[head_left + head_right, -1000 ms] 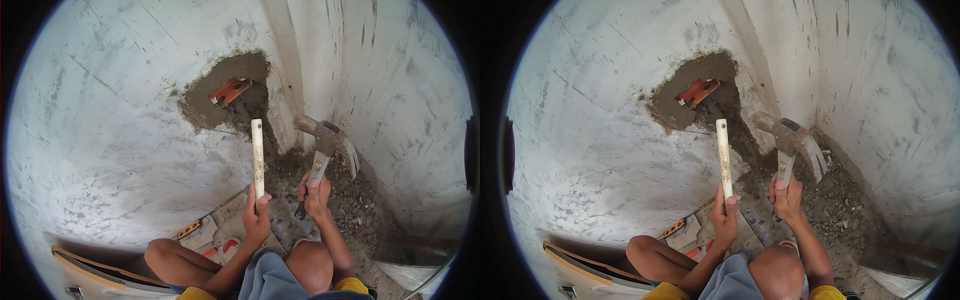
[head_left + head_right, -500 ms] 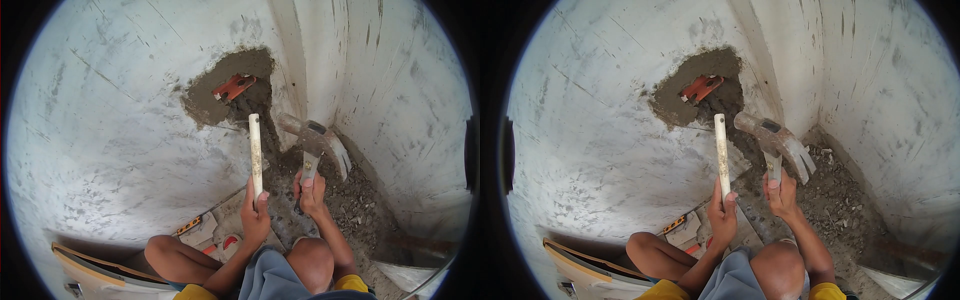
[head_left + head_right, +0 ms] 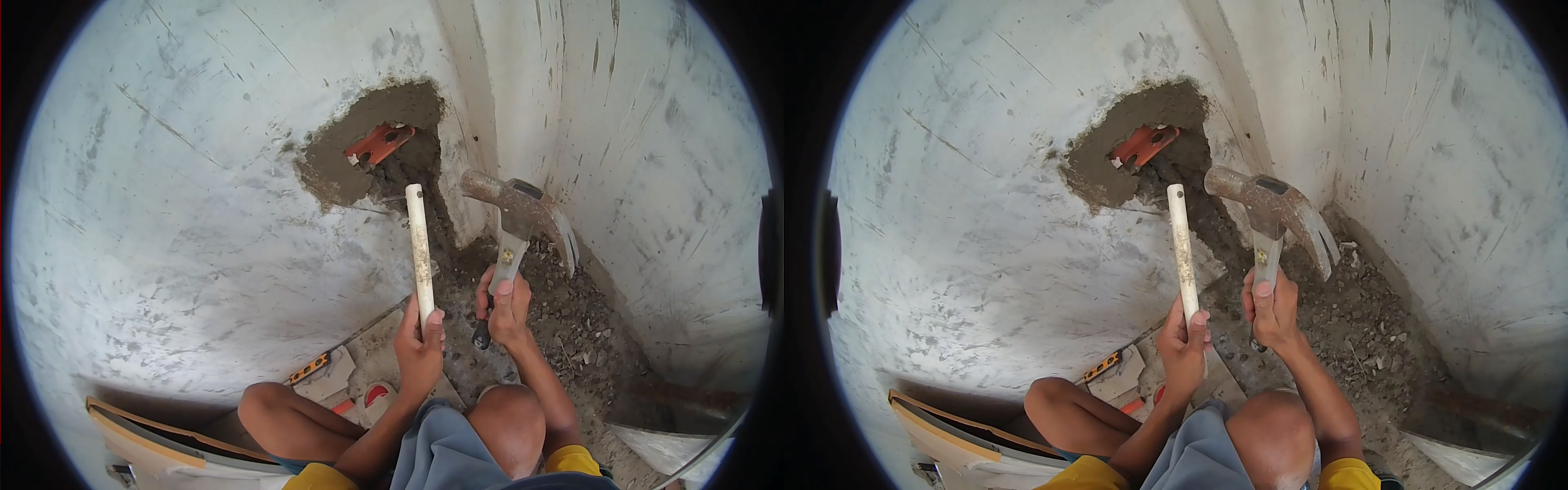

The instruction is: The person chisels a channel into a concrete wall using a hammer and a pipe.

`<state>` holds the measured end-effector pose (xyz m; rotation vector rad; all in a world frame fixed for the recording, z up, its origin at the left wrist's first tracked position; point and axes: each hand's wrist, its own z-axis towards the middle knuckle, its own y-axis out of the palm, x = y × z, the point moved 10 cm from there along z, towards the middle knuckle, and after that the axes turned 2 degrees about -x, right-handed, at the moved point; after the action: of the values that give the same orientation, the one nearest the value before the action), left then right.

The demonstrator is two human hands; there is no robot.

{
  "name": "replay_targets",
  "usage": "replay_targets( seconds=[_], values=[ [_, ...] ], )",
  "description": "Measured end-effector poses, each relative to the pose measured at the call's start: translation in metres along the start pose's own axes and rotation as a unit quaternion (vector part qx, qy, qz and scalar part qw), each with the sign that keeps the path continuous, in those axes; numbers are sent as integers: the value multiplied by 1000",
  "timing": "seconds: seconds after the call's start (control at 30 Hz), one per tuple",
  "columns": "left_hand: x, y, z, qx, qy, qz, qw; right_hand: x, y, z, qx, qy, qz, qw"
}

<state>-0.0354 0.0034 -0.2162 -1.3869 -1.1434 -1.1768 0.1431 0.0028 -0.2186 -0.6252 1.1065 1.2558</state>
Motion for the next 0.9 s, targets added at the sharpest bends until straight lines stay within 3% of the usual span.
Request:
replay_targets(
  seconds=[0.27,0.57,0.63,0.77,0.83,0.9],
  values=[
    [1,2,0,0,14,-27,1000,3,9,5,-17,25,23,999],
    [-5,-1,1,-3,13,-44,999,1,9,7,34,-45,111,992],
    [-4,1,-3,-9,13,-48,999,26,10,16,-52,119,-68,989],
    [-2,-3,4,11,33,-37,999,8,-3,7,-25,116,-59,991],
    [-8,-4,2,13,32,-32,999,-17,-5,1,24,0,50,998],
    [-6,-5,4,21,44,-12,999,-19,7,1,56,-40,128,989]
  ],
)
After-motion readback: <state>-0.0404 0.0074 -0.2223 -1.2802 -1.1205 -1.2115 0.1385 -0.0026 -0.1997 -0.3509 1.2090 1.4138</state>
